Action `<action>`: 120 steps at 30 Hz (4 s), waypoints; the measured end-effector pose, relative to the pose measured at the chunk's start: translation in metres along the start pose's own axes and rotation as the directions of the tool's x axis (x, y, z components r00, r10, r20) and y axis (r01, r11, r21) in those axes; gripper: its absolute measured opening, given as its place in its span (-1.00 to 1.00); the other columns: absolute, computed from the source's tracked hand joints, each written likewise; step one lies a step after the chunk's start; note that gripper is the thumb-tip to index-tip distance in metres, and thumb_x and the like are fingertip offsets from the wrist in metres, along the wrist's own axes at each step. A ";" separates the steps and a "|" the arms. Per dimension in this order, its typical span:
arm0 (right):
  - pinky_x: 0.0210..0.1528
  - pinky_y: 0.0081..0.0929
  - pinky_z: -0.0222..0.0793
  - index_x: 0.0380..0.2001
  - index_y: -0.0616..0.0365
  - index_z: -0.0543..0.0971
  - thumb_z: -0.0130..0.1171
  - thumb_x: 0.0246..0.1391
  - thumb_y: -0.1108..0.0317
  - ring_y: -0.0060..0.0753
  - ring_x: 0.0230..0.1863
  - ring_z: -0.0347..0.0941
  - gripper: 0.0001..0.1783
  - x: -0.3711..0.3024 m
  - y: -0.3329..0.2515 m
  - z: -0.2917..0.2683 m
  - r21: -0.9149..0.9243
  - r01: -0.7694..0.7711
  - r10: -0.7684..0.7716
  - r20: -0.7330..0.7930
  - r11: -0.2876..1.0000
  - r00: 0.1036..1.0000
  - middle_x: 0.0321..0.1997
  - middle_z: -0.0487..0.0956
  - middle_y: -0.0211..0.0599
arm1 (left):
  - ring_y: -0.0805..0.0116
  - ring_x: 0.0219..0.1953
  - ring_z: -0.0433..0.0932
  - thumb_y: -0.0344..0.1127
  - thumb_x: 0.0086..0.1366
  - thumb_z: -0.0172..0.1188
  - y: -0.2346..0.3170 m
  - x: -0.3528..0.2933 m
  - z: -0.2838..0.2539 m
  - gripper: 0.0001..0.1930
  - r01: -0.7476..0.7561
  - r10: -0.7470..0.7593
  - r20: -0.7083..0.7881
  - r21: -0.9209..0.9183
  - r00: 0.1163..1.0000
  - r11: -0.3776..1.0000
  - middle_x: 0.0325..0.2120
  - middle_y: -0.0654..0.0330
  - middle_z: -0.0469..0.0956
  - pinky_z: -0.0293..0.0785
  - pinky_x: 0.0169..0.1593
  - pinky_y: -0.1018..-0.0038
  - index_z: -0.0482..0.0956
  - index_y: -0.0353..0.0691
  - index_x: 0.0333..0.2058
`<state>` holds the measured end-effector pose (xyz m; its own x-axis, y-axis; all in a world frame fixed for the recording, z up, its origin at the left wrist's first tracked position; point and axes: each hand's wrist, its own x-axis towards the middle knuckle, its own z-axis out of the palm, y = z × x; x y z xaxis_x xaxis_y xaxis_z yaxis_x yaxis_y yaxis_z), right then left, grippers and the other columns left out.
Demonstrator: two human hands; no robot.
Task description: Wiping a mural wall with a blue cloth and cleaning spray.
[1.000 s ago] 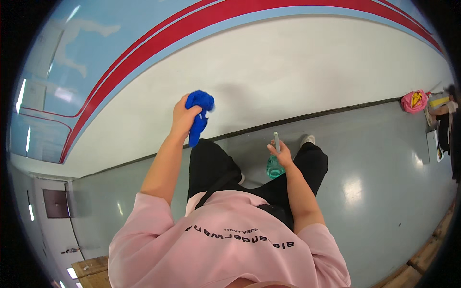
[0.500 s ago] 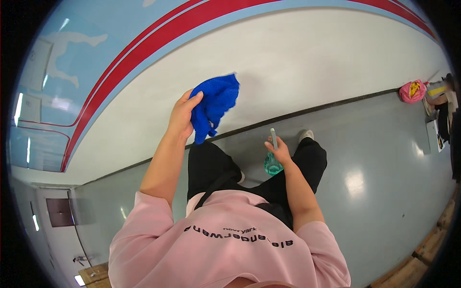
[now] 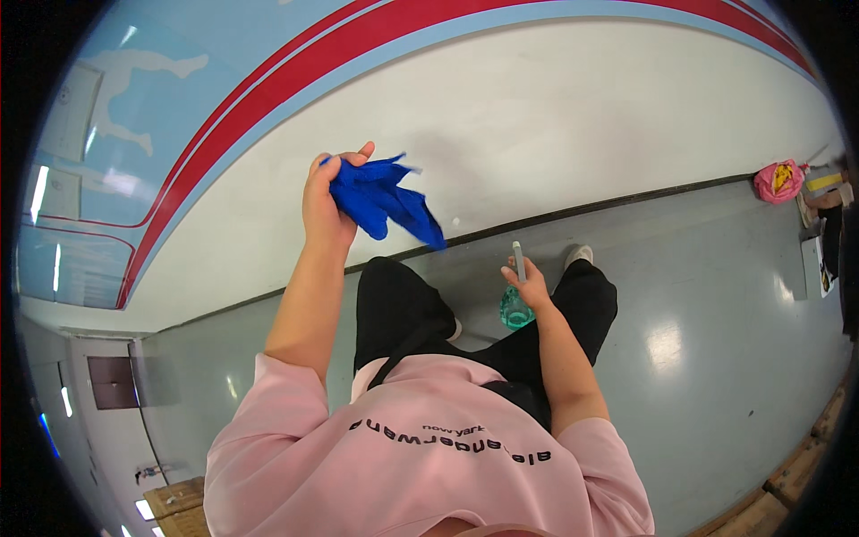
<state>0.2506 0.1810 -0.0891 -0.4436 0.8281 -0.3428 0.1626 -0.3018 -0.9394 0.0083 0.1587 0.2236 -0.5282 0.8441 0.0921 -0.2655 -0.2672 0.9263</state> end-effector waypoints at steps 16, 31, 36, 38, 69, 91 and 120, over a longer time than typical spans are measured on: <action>0.00 -0.35 0.23 -0.08 0.21 0.40 0.24 -0.17 0.03 -0.19 -0.02 0.37 -0.38 -0.003 -0.003 0.002 -0.032 -0.037 0.038 0.029 0.999 0.999 -0.08 0.45 -0.12 | 0.12 -0.30 0.41 -0.40 -0.02 0.03 -0.051 0.085 0.036 -0.48 -0.268 0.382 0.538 0.778 0.751 -0.568 -0.32 0.01 0.33 0.45 -0.30 0.40 0.24 -0.46 -0.02; 0.00 -0.37 0.23 -0.10 0.23 0.40 0.24 -0.16 0.02 -0.21 -0.03 0.37 -0.38 -0.007 -0.011 -0.003 -0.081 -0.053 0.057 0.038 0.995 0.998 -0.07 0.45 -0.14 | 0.15 -0.38 0.45 -0.34 -0.05 0.10 -0.043 0.084 0.042 -0.43 -0.297 0.361 0.592 0.734 0.721 -0.610 -0.34 0.03 0.32 0.47 -0.36 0.40 0.23 -0.45 -0.03; -0.02 -0.40 0.24 -0.10 0.19 0.40 0.24 -0.15 0.03 -0.24 -0.04 0.37 -0.40 -0.004 -0.007 -0.003 -0.064 -0.024 0.025 0.015 0.998 1.000 -0.10 0.46 -0.18 | 0.14 -0.42 0.45 -0.34 -0.05 0.09 -0.067 0.080 0.024 -0.44 -0.279 0.328 0.568 0.731 0.755 -0.623 -0.36 0.02 0.31 0.47 -0.38 0.39 0.23 -0.46 -0.03; -0.02 -0.40 0.24 -0.10 0.19 0.41 0.24 -0.15 0.03 -0.24 -0.04 0.37 -0.40 -0.006 -0.006 0.001 -0.053 0.002 -0.002 -0.003 0.999 1.000 -0.11 0.46 -0.18 | 0.12 -0.42 0.45 -0.35 -0.04 0.09 -0.071 0.079 0.008 -0.43 -0.306 0.298 0.584 0.716 0.755 -0.627 -0.36 0.00 0.31 0.46 -0.40 0.37 0.22 -0.48 -0.03; -0.01 -0.35 0.23 -0.10 0.18 0.42 0.25 -0.17 0.01 -0.20 -0.04 0.37 -0.39 -0.004 -0.007 -0.006 -0.087 -0.070 0.072 0.018 0.994 0.997 -0.10 0.45 -0.16 | 0.20 -0.26 0.42 -0.37 -0.11 0.18 -0.037 0.087 0.008 -0.36 -0.427 0.220 0.678 0.647 0.701 -0.632 -0.29 0.14 0.33 0.46 -0.29 0.42 0.23 -0.32 0.03; -0.01 -0.35 0.24 -0.05 0.23 0.37 0.26 -0.22 -0.07 -0.17 -0.03 0.36 -0.26 -0.006 -0.002 -0.004 -0.083 0.034 -0.033 0.008 0.996 0.999 -0.07 0.44 -0.08 | 0.11 -0.31 0.41 -0.29 -0.01 0.13 -0.058 0.084 0.049 -0.34 -0.238 0.387 0.509 0.789 0.769 -0.566 -0.30 -0.05 0.26 0.45 -0.33 0.42 0.11 -0.63 -0.01; 0.01 -0.35 0.25 -0.06 0.18 0.38 0.25 -0.22 -0.05 -0.15 -0.01 0.35 -0.30 -0.015 -0.030 -0.007 0.017 -0.024 0.023 0.061 1.000 0.998 -0.04 0.40 -0.08 | 0.32 -0.44 0.44 -0.35 -0.04 0.10 -0.215 0.137 0.356 -0.67 -0.736 0.024 0.979 0.167 0.201 -0.656 -0.42 0.21 0.31 0.40 -0.48 0.46 0.40 -0.36 -0.26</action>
<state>0.2589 0.1808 -0.0558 -0.4925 0.7908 -0.3635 0.1578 -0.3296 -0.9308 0.2801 0.4972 0.1675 0.6776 0.6184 0.3981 0.6975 -0.3689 -0.6143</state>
